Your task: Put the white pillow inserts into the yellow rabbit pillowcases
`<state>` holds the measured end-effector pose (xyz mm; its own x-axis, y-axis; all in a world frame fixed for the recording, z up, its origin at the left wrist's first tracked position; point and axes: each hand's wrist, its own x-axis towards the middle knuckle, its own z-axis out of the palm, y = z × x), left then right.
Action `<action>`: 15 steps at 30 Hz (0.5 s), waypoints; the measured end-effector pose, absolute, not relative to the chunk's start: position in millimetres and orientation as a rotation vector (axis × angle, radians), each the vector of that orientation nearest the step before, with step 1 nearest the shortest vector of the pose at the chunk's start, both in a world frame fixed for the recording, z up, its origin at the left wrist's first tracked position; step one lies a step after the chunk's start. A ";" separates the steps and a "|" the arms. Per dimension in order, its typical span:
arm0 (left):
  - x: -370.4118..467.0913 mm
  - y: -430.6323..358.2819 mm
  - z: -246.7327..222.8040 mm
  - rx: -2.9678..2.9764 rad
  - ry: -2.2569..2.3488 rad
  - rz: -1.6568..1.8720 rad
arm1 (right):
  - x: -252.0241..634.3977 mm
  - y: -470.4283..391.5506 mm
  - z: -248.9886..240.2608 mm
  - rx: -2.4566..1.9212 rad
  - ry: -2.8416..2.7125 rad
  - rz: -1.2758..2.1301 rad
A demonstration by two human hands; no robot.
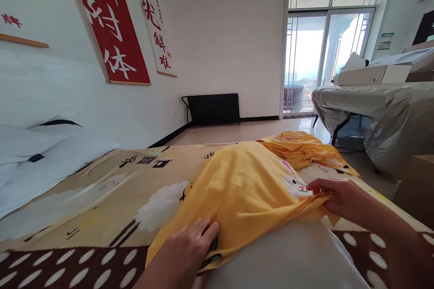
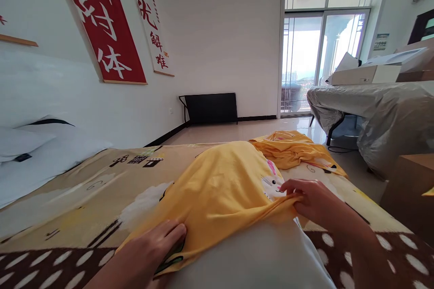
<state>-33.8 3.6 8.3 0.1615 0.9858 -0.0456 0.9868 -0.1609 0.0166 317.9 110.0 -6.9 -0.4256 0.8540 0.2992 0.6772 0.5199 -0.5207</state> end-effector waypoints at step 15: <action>-111.6 13.7 19.4 2.124 2.495 1.505 | 326.2 176.7 -38.8 -0.959 -1.184 0.687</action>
<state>-111.6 13.7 19.4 -0.2371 0.5854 0.7753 0.9589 0.0130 0.2835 326.2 176.7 -38.8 0.2617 0.8562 0.4454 0.0380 0.4520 -0.8912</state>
